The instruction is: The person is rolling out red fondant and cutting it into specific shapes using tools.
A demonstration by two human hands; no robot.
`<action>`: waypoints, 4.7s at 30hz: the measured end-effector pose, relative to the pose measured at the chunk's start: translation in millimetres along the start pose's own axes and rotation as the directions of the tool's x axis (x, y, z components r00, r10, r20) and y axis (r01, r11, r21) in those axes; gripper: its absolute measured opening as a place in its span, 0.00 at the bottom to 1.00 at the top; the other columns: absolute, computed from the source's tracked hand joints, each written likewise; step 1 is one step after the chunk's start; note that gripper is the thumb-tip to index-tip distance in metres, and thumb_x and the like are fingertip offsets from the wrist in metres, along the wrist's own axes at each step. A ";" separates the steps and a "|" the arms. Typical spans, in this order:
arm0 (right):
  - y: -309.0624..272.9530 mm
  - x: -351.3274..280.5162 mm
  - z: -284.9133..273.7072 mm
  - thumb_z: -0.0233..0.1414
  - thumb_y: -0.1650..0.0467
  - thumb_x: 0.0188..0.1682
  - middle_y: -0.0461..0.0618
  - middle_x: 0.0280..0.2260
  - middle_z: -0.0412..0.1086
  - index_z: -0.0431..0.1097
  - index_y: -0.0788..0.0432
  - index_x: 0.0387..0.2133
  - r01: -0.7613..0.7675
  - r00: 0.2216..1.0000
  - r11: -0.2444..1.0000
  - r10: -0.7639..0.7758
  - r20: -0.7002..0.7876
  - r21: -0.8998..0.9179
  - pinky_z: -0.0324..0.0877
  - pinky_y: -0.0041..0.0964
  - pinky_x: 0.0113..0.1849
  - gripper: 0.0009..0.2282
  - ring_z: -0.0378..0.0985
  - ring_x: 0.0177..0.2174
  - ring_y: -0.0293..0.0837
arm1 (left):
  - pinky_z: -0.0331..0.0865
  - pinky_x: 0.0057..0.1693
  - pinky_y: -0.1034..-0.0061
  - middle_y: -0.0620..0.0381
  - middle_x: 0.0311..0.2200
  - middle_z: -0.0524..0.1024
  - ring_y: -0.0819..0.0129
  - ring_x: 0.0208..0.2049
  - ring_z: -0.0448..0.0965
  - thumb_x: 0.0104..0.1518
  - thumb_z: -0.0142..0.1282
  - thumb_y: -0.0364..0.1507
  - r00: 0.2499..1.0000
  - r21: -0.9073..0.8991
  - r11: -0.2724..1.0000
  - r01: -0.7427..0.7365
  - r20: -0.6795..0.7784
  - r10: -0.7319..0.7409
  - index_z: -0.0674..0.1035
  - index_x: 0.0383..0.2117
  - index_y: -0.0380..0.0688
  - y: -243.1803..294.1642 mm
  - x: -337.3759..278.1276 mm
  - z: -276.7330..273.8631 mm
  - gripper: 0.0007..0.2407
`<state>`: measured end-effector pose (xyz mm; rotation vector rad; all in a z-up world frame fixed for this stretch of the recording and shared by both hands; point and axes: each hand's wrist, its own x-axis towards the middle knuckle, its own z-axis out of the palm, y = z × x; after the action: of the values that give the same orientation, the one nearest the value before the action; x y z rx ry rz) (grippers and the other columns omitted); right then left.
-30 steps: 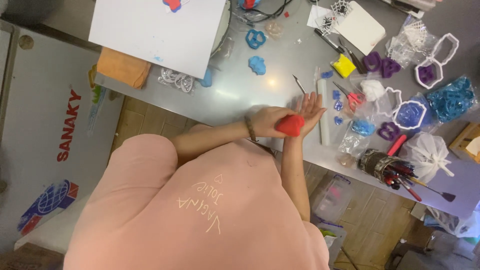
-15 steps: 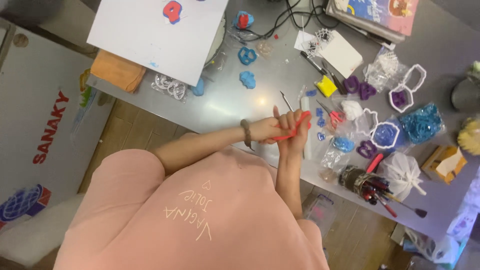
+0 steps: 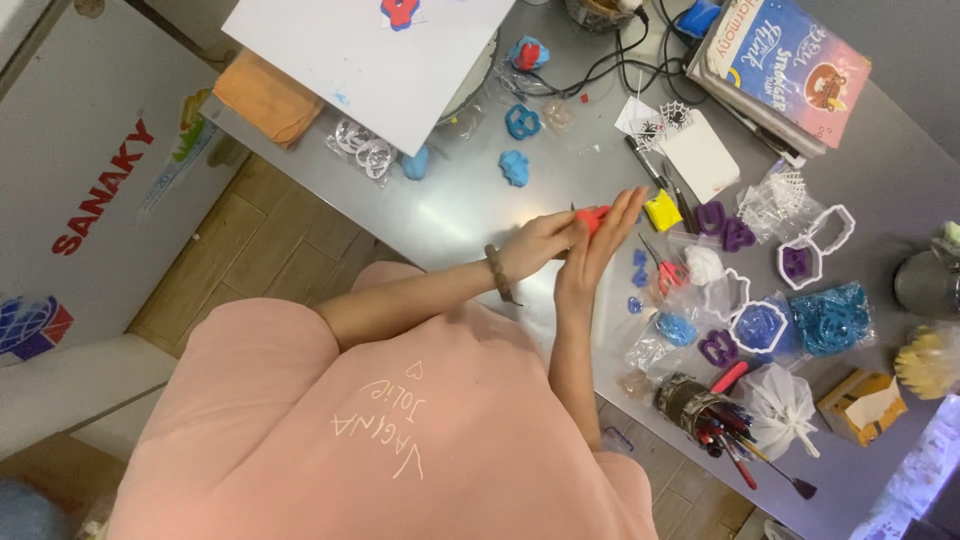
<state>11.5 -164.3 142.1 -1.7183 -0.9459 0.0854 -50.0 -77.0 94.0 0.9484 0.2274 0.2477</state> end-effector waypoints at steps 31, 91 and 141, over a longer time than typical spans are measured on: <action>7.9 15.5 -45.9 0.39 0.43 0.55 0.42 0.12 0.55 0.63 0.56 0.24 -0.068 0.986 0.079 0.159 0.054 0.995 0.64 0.32 0.26 0.29 0.52 0.13 0.36 | 0.75 0.42 0.70 0.49 0.30 0.78 0.60 0.31 0.80 0.53 0.66 0.35 0.934 0.743 0.571 -0.348 0.324 0.147 0.80 0.42 0.37 84.3 -31.9 32.1 0.16; 53.2 -27.1 -29.8 0.61 0.64 0.53 0.50 0.42 0.73 0.68 0.68 0.46 -0.352 0.934 0.724 0.236 0.267 0.593 0.73 0.37 0.45 0.19 0.76 0.41 0.41 | 0.69 0.62 0.65 0.55 0.51 0.78 0.56 0.59 0.72 0.48 0.67 0.27 0.865 0.829 0.333 -0.449 0.310 0.395 0.80 0.51 0.46 108.9 -33.4 31.5 0.21; 30.8 -27.6 -47.5 0.39 0.54 0.65 0.54 0.33 0.69 0.62 0.64 0.54 -0.306 0.814 0.158 0.555 0.172 0.939 0.69 0.33 0.29 0.23 0.72 0.25 0.41 | 0.60 0.65 0.62 0.42 0.63 0.63 0.54 0.64 0.63 0.54 0.56 0.26 0.744 0.423 0.647 -0.634 0.560 0.363 0.58 0.67 0.35 139.0 -41.9 56.3 0.31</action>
<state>33.1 -220.5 123.6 -0.7161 -0.0284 0.7132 -88.0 -55.7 243.4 1.6758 -0.4301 0.5047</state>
